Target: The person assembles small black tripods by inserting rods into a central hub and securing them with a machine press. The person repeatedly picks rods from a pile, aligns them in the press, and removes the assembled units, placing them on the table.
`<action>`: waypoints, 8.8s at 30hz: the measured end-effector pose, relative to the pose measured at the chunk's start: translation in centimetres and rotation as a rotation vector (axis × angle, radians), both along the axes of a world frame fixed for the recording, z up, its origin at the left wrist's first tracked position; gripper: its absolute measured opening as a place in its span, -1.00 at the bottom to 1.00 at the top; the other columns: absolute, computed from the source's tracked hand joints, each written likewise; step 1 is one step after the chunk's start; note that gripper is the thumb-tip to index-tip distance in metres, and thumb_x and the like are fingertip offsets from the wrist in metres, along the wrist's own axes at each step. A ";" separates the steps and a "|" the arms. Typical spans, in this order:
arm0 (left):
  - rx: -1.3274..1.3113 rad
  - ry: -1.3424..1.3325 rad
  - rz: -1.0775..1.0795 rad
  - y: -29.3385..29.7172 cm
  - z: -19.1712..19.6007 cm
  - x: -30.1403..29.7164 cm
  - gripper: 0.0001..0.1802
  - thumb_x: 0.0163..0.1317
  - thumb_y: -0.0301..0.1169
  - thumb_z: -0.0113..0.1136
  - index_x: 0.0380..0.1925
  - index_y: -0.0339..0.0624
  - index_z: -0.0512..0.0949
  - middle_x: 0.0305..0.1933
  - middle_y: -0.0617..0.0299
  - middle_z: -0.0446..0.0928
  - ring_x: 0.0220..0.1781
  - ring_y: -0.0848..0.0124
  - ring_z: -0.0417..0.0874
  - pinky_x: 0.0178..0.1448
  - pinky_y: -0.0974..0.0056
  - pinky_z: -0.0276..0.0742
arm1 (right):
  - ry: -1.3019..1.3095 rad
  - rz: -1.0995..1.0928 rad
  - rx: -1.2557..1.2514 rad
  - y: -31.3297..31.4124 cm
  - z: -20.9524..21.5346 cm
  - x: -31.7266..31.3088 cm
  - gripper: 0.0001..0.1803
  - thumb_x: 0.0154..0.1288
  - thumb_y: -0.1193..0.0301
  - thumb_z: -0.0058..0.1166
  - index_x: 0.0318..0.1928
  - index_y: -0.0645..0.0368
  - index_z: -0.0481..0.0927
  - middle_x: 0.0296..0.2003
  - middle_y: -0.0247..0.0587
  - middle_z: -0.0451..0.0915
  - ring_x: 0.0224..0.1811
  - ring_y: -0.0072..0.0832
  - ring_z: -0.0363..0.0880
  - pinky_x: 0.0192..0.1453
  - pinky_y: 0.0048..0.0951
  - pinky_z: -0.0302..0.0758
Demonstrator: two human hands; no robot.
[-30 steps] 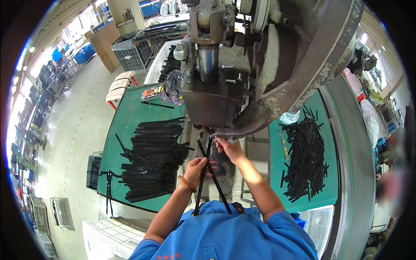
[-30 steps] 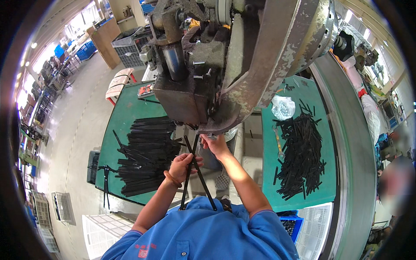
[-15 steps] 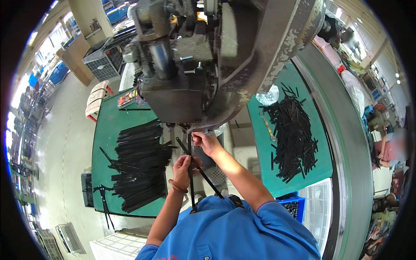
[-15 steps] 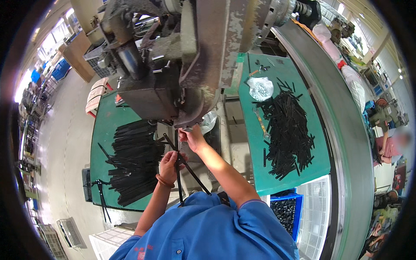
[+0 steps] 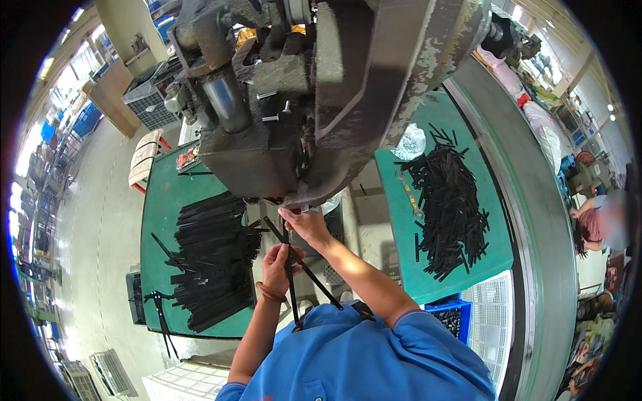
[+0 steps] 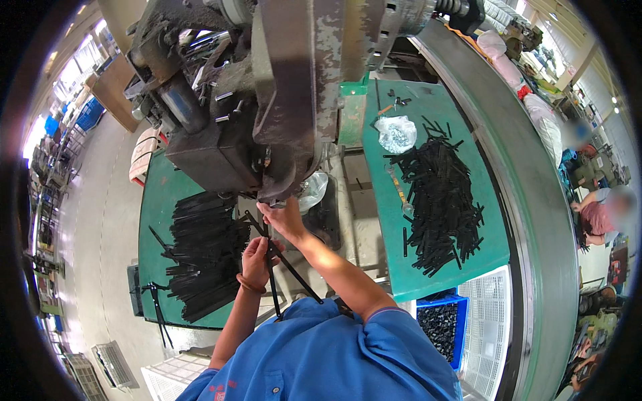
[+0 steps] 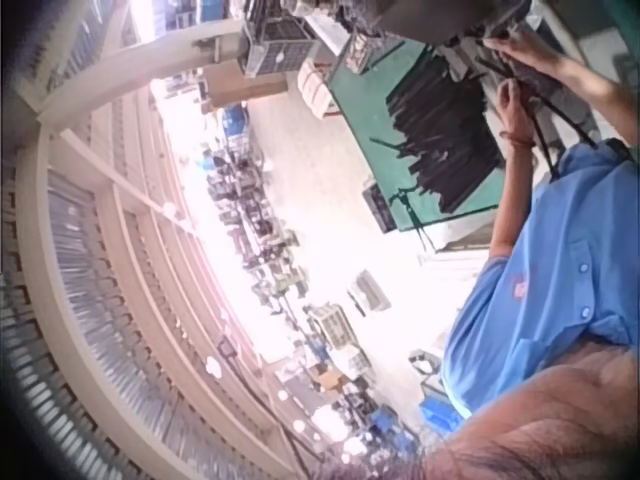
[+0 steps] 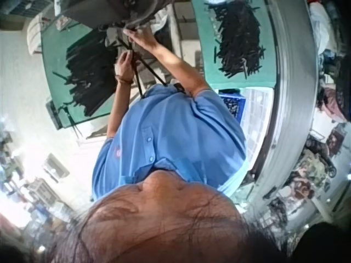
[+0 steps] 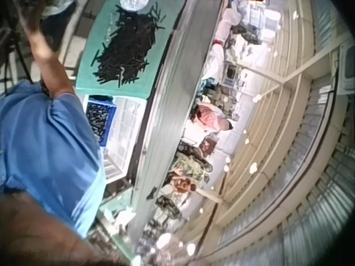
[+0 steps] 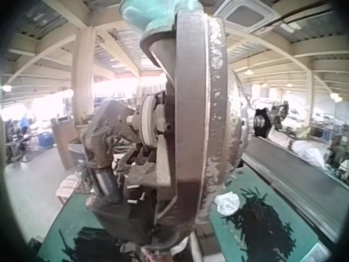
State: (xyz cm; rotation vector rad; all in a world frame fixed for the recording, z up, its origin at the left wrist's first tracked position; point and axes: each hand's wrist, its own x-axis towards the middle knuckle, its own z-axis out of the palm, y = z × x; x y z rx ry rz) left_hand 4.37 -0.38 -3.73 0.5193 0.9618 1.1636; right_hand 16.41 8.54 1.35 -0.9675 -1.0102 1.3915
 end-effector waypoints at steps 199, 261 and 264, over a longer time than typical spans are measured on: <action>0.015 -0.027 -0.354 1.5 3.6 2.1 -0.75 0.40 -0.26 -0.12 -0.09 -0.20 0.34 -0.19 0.00 0.59 -0.27 0.27 0.68 -0.34 0.27 0.63 | -0.186 0.284 -0.133 -13.0 -1.1 7.0 -0.74 0.45 0.30 -0.15 -0.15 0.19 0.54 -0.54 -0.49 0.46 -0.55 -0.76 0.33 -0.48 -0.67 0.30; 0.223 0.014 0.557 -23.4 9.1 -13.6 -0.46 0.35 -0.38 -0.05 0.27 -0.37 0.13 -0.15 0.06 0.55 -0.23 0.28 0.66 -0.08 0.23 0.61 | -0.806 0.758 0.621 -11.5 -8.8 -1.6 -0.91 0.22 0.45 0.03 -0.32 0.19 0.55 -0.43 -0.07 0.58 -0.39 -0.16 0.58 -0.33 -0.28 0.47; 0.234 0.028 0.609 -24.8 8.8 -14.2 -0.48 0.35 -0.38 -0.05 0.26 -0.37 0.16 -0.15 0.05 0.55 -0.24 0.28 0.66 -0.08 0.22 0.61 | -0.734 0.917 0.723 -13.9 -8.4 -4.8 -0.93 0.19 0.46 0.04 -0.31 0.15 0.55 -0.38 -0.11 0.58 -0.34 -0.11 0.57 -0.30 -0.27 0.48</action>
